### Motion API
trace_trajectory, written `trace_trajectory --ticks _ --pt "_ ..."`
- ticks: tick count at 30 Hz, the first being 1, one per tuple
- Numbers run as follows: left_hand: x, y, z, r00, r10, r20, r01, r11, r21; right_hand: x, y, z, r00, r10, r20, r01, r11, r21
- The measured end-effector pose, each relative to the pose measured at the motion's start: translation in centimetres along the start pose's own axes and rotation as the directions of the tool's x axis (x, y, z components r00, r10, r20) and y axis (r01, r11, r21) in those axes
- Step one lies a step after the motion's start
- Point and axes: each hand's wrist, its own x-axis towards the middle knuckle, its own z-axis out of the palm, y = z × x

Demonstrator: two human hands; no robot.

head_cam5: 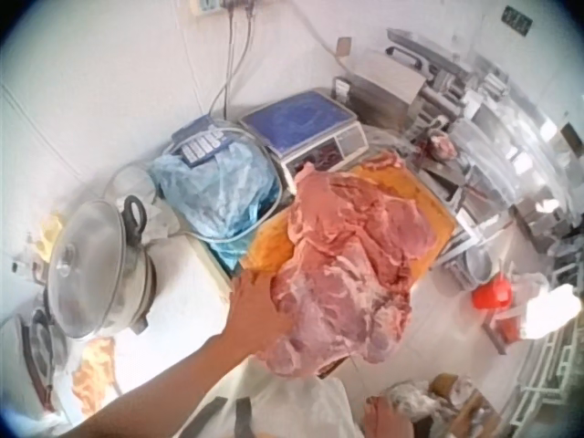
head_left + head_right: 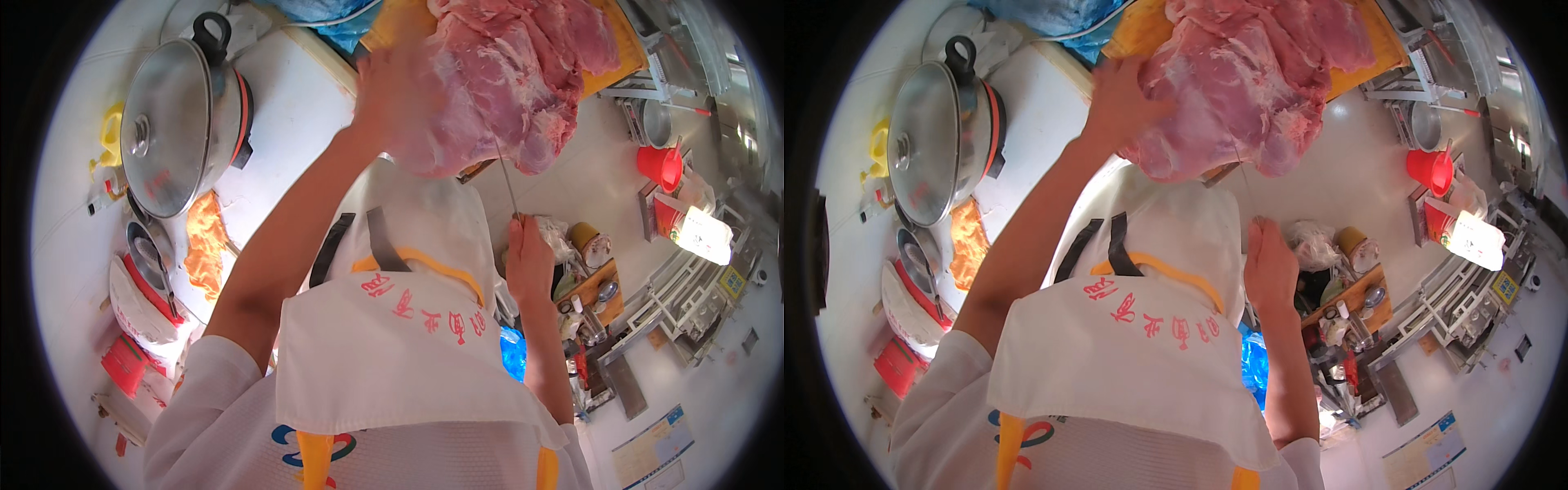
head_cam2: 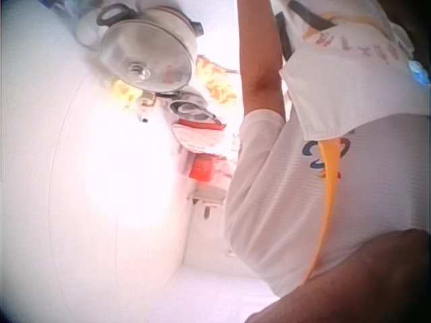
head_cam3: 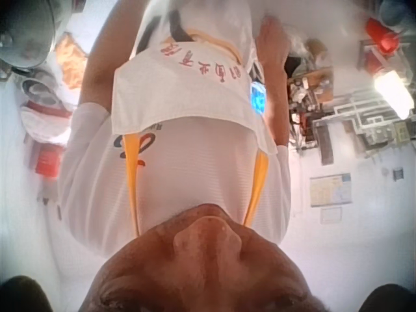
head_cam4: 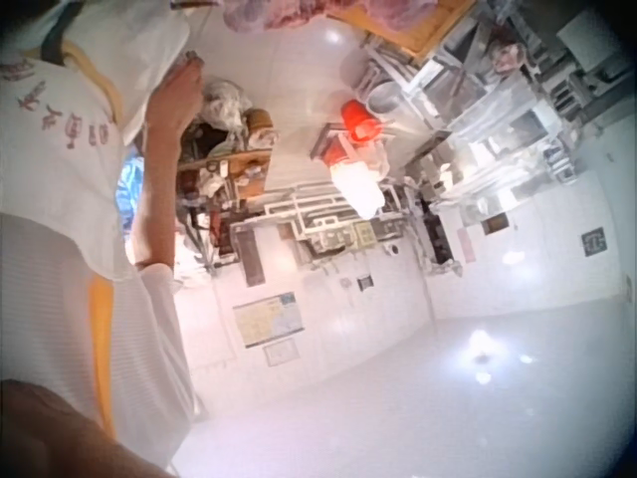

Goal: The person cuts a large piece of raw meat using a knife, removing small portions and placing them into a metal bowl.

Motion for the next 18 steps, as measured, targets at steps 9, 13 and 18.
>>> trace_trajectory --ticks 9,13,18 --pt "-1.9 8.7 2.8 0.936 -0.224 0.271 0.347 0.716 -0.605 -3.1 0.9 0.2 0.988 0.123 -0.093 -0.092 0.956 0.280" --pt "-3.0 11.0 4.4 0.937 -0.282 0.208 0.322 0.461 -0.827 -3.7 2.1 1.3 0.982 0.131 -0.135 -0.081 0.942 0.325" --pt "-2.2 10.6 3.7 0.975 -0.065 0.212 0.209 0.591 -0.779 -3.6 3.3 1.6 0.994 0.079 -0.073 -0.051 0.946 0.321"
